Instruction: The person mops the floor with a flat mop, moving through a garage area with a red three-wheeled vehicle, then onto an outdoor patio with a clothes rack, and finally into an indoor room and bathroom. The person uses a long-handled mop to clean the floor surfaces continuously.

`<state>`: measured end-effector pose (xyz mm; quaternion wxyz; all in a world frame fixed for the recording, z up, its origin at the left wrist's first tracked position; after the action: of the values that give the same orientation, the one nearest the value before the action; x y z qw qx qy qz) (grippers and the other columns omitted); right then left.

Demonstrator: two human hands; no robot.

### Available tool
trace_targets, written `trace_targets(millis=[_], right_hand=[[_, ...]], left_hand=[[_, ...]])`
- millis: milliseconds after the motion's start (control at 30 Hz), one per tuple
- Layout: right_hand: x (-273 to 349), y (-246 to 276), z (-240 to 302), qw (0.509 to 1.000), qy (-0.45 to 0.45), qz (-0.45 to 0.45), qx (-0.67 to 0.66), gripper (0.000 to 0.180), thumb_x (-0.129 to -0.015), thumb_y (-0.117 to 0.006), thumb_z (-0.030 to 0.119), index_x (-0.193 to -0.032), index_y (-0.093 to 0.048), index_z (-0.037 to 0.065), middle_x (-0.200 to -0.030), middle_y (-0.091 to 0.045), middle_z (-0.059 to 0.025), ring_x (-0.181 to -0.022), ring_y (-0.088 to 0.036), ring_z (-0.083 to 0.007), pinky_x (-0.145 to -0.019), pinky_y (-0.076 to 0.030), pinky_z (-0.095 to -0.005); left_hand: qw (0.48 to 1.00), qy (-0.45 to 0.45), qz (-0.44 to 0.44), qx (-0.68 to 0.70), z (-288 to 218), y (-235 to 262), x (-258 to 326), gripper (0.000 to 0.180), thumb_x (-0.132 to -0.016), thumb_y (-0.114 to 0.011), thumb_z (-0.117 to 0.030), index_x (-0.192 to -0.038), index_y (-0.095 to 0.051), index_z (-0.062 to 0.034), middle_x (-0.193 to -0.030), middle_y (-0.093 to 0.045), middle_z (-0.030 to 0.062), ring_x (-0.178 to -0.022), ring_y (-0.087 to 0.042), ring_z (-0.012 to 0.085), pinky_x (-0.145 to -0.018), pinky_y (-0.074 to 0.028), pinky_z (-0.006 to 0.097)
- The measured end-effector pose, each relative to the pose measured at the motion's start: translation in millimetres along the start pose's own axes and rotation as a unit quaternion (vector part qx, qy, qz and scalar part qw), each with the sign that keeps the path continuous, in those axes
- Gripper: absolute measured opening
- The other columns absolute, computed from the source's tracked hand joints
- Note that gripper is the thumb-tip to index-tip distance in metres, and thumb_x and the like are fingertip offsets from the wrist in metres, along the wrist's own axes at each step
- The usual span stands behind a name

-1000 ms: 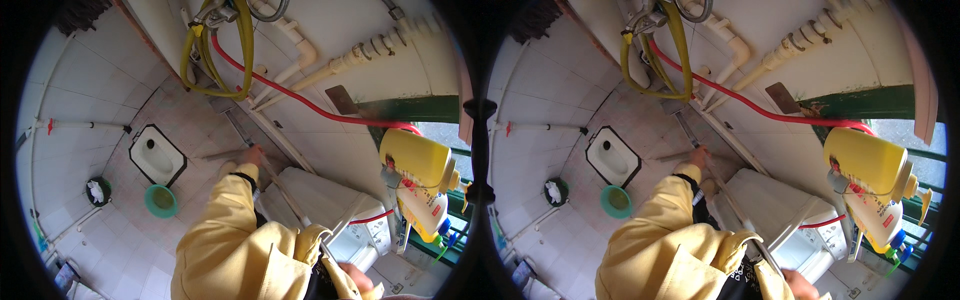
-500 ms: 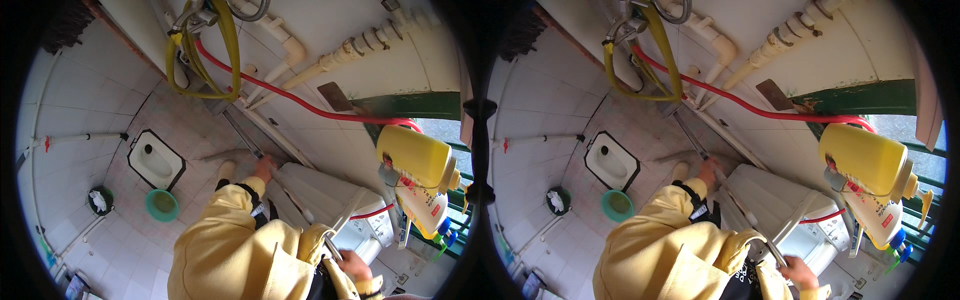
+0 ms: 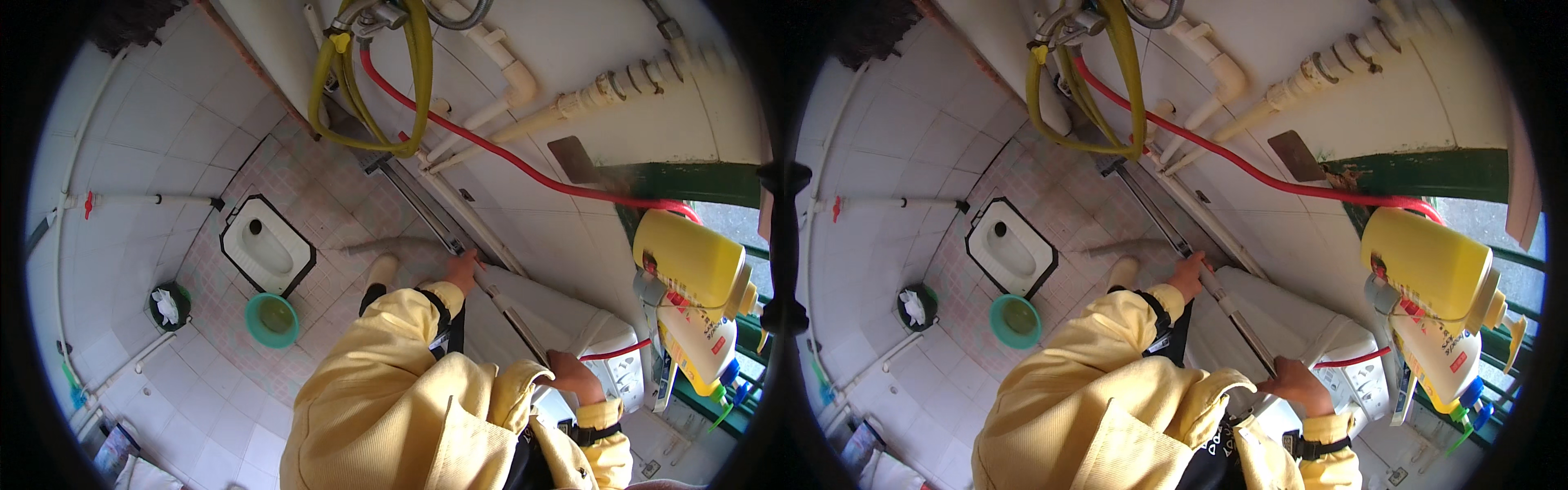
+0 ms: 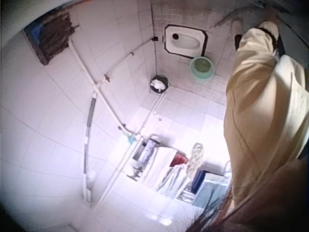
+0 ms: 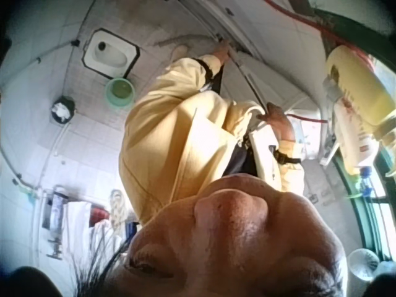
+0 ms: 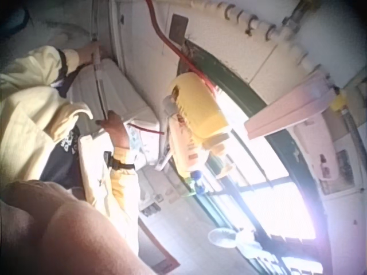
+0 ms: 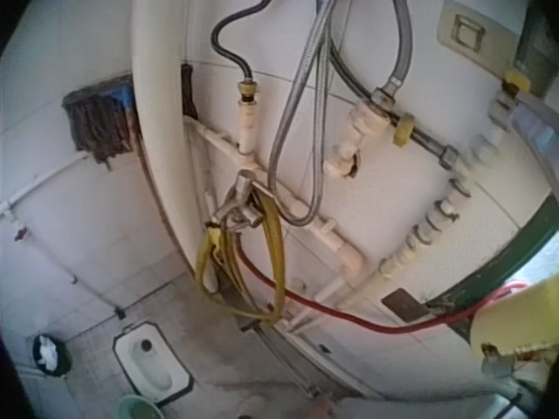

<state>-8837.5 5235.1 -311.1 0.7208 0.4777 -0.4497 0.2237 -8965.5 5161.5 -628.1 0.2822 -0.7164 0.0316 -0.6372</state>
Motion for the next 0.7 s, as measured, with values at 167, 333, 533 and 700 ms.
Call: trace_targets(millis=[167, 333, 533, 700], right_hand=[[-33, -26, 0, 0.936, -0.065, 0.03, -0.345, 0.028, -0.083, -0.071, 0.023, -0.085, -0.058, -0.001, -0.065, -0.061, -0.0098, -0.05, -0.057, -0.0163, -0.05, -0.045, -0.0357], [28, -27, 16, 0.95, -0.1, -0.028, -0.296, 0.027, -0.083, -0.068, 0.022, -0.092, -0.061, -0.003, -0.069, -0.061, -0.0202, -0.06, -0.059, -0.0311, -0.06, -0.046, -0.043], [187, -43, 34, 0.878, -0.233, 0.039, -0.416, 0.03, -0.085, -0.068, 0.023, -0.101, -0.065, -0.002, -0.083, -0.067, -0.0175, -0.08, -0.06, -0.0174, -0.073, -0.048, -0.0358], [216, -60, 30, 0.833, -0.281, 0.031, -0.476, 0.03, -0.085, -0.068, 0.023, -0.101, -0.065, -0.002, -0.083, -0.066, -0.016, -0.081, -0.058, -0.0154, -0.073, -0.048, -0.0355]], left_hand=[[1.0, -0.01, -0.012, 0.009, 12, 18, -9, 0.02, -0.09, -0.059, -0.014, -0.075, -0.05, -0.0036, -0.066, -0.051, 0.0093, -0.054, -0.053, 0.024, -0.051, -0.048, 0.041], [0.998, 0.044, -0.016, 0.05, -12, 44, -45, 0.019, -0.088, -0.062, -0.019, -0.076, -0.053, -0.0061, -0.067, -0.052, 0.0089, -0.055, -0.053, 0.0239, -0.051, -0.046, 0.039], [0.987, -0.088, -0.014, -0.131, -125, 76, -88, 0.032, -0.091, -0.055, -0.026, -0.066, -0.056, -0.0064, -0.062, -0.056, 0.009, -0.055, -0.054, 0.023, -0.051, -0.045, 0.037], [0.984, -0.103, -0.045, -0.137, -146, 74, -82, 0.034, -0.09, -0.056, -0.028, -0.066, -0.056, -0.005, -0.062, -0.056, 0.0103, -0.059, -0.056, 0.0243, -0.054, -0.044, 0.038]])
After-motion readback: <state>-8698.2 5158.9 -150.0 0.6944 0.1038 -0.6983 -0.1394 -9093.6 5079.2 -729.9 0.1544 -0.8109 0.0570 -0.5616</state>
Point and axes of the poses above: each hand's wrist, its own x-axis away from the middle knuckle, its own y-axis out of the back of the hand, z = x × y, the point moved 9 cm from there along -x, towards the middle knuckle
